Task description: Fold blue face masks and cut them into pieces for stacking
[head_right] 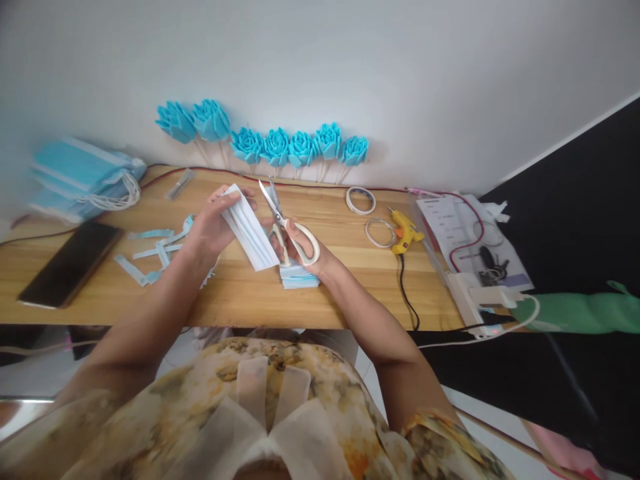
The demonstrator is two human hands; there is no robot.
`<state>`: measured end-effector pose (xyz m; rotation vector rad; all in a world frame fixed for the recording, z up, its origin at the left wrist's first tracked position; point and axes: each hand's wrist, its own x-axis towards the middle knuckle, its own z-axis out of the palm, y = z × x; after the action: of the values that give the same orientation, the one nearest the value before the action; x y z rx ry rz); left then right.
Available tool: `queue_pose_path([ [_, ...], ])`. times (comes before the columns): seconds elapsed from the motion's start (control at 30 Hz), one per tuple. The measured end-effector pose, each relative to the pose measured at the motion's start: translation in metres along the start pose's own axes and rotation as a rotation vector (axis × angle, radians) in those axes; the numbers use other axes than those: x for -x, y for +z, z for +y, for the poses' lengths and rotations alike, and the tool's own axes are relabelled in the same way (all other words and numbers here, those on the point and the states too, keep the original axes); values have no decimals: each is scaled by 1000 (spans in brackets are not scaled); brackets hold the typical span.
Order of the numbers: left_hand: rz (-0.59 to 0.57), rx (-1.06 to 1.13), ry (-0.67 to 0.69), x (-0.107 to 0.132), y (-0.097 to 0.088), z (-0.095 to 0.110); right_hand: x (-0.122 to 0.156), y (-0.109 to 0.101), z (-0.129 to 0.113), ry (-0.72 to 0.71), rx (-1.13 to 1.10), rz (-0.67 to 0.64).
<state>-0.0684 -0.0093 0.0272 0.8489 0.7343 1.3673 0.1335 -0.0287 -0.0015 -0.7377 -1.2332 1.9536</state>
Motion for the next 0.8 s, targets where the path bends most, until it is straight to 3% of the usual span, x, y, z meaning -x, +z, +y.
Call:
queue_pose_path([
  [0.2, 118, -6, 44, 2, 8, -9, 2, 4, -3, -101, 211, 57],
  [0.3, 105, -71, 83, 3, 12, -13, 3, 9, -10, -123, 349, 139],
  [0.43, 70, -147, 169, -1, 7, -14, 4, 3, -18, -70, 155, 146],
  [0.5, 23, -210, 195, -6, 0, -16, 5, -5, -20, -46, 37, 131],
  [0.63, -214, -449, 187, -12, -12, -25, 5, -22, -20, -88, -128, 169],
  [0.8, -390, -887, 126, -4, -5, -32, 0, -25, -13, -71, -193, 128],
])
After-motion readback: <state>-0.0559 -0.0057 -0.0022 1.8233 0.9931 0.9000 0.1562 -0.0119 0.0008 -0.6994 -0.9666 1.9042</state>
